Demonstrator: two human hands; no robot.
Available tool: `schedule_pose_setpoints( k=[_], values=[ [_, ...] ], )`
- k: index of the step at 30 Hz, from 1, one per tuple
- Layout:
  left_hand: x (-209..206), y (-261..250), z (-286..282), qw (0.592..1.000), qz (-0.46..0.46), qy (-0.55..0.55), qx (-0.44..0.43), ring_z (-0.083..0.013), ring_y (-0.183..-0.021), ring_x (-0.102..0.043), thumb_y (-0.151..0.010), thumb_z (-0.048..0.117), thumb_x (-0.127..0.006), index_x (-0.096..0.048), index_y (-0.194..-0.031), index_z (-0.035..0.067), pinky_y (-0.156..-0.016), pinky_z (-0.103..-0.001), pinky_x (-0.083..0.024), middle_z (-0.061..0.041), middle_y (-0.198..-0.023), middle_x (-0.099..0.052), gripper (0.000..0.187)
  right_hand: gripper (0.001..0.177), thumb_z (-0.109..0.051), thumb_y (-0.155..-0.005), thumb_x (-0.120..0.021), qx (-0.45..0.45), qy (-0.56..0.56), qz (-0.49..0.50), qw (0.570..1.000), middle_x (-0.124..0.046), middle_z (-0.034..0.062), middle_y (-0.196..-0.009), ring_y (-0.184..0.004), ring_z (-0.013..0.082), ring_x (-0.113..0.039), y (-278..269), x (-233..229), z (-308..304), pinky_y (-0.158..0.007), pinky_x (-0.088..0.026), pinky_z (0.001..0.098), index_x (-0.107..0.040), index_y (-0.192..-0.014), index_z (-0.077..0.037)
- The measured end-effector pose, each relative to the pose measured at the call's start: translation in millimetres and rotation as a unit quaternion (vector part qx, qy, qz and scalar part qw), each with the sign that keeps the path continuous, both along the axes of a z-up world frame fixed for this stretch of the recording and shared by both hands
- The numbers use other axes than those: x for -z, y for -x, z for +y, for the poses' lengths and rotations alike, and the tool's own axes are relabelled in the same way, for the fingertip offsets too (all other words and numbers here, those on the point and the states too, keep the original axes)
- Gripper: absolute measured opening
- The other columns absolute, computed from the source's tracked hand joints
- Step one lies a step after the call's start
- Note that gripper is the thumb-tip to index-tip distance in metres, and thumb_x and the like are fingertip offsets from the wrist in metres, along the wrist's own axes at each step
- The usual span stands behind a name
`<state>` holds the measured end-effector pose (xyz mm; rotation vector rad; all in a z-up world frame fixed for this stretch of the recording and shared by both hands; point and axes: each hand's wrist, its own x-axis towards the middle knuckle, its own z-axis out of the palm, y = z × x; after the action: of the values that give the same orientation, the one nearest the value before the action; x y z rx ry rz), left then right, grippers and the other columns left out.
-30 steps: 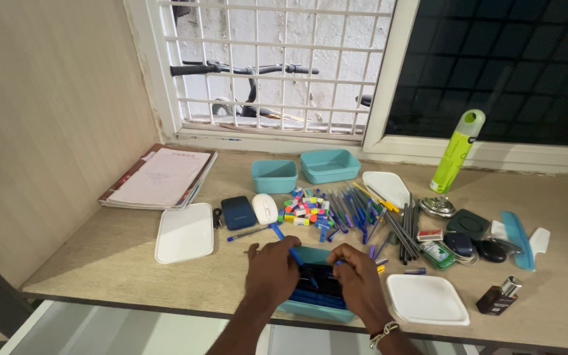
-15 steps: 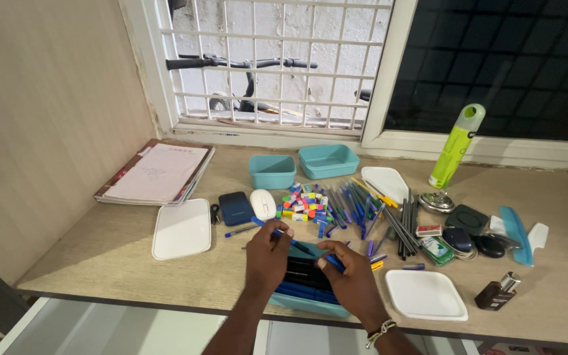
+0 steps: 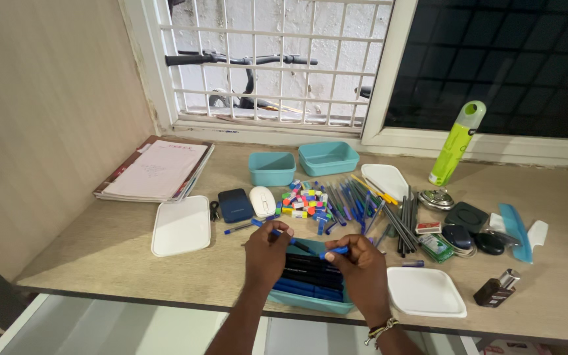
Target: The person organizes various items on a desk, picking up pens, a mouse, and small objects by hand and placing them into blue plastic containers.
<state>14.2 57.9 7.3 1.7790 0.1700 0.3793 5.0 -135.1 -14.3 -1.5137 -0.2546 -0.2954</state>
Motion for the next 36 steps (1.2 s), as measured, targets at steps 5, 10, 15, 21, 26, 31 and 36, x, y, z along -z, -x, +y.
schedule_pose_setpoints(
  k=[5, 10, 15, 21, 26, 31, 36],
  values=[
    [3.8, -1.3, 1.5, 0.999, -0.024, 0.021, 0.003, -0.0114, -0.066, -0.065, -0.088, 0.023, -0.074, -0.075, -0.097, 0.007, -0.064, -0.030, -0.051, -0.006, -0.073, -0.073, 0.019, 0.021, 0.006, -0.082, -0.077, 0.019, -0.002, -0.023, 1.000, -0.079, 0.0144, -0.096, -0.082, 0.0094, -0.072, -0.8, 5.0, 5.7, -0.075, -0.060, 0.0242, -0.060, -0.094, 0.001],
    [8.8, -3.4, 1.2, 0.998, -0.046, 0.042, 0.021, -0.0100, -0.068, -0.070, -0.088, 0.020, -0.075, -0.076, -0.097, 0.005, -0.065, -0.027, -0.054, -0.005, -0.073, -0.075, 0.017, 0.018, -0.005, -0.081, -0.081, 0.077, 0.115, -0.008, 0.990, -0.080, 0.0089, -0.092, -0.074, 0.0072, -0.070, 11.4, -12.0, 11.8, -0.065, -0.058, 0.0234, -0.065, -0.088, 0.000],
    [6.3, 0.0, 2.3, 0.996, -0.033, 0.063, 0.061, -0.0100, -0.071, -0.072, -0.088, 0.018, -0.077, -0.077, -0.099, 0.005, -0.066, -0.025, -0.053, -0.006, -0.074, -0.076, 0.017, 0.022, -0.013, -0.081, -0.085, 0.095, 0.205, -0.007, 0.974, -0.079, 0.0094, -0.082, -0.064, 0.0093, -0.062, 21.3, -22.8, 16.7, -0.059, -0.052, 0.0274, -0.069, -0.091, -0.001],
    [7.7, -1.3, 2.3, 0.992, -0.030, 0.078, 0.094, -0.0087, -0.069, -0.072, -0.090, 0.021, -0.074, -0.077, -0.099, 0.006, -0.062, -0.026, -0.054, -0.004, -0.074, -0.076, 0.018, 0.026, -0.011, -0.082, -0.078, 0.051, 0.279, -0.043, 0.958, -0.079, 0.0129, -0.087, -0.069, 0.0199, -0.071, 24.1, -25.9, 17.8, -0.066, -0.054, 0.0327, -0.074, -0.107, -0.005],
    [0.6, 5.5, 0.1, 0.989, -0.053, -0.131, 0.045, -0.0163, -0.060, -0.070, -0.099, 0.031, -0.066, -0.078, -0.089, 0.004, -0.061, -0.031, -0.052, -0.010, -0.069, -0.074, 0.031, 0.032, -0.011, -0.090, -0.068, -0.029, 0.302, -0.059, 0.951, -0.076, 0.0176, -0.101, -0.085, 0.0323, -0.074, 26.4, -24.9, 17.3, -0.081, -0.058, 0.0367, -0.067, -0.122, -0.006],
    [-16.6, 18.5, -4.2, 0.985, 0.035, -0.141, 0.091, -0.0197, -0.056, -0.072, -0.100, 0.035, -0.061, -0.073, -0.083, 0.003, -0.061, -0.036, -0.055, -0.012, -0.062, -0.072, 0.038, 0.036, -0.015, -0.094, -0.064, -0.002, 0.363, -0.093, 0.927, -0.073, 0.0172, -0.116, -0.104, 0.0391, -0.068, 30.0, -23.9, 19.0, -0.084, -0.054, 0.0451, -0.063, -0.130, -0.010],
    [-18.3, 21.5, -4.4, 0.982, 0.023, -0.149, 0.113, -0.0230, -0.057, -0.072, -0.097, 0.031, -0.062, -0.073, -0.085, 0.005, -0.062, -0.038, -0.056, -0.011, -0.063, -0.071, 0.031, 0.033, -0.017, -0.096, -0.060, 0.009, 0.388, -0.067, 0.919, -0.073, 0.0144, -0.115, -0.105, 0.0395, -0.066, 32.3, -27.5, 20.7, -0.084, -0.053, 0.0477, -0.063, -0.128, -0.013]
  ],
)
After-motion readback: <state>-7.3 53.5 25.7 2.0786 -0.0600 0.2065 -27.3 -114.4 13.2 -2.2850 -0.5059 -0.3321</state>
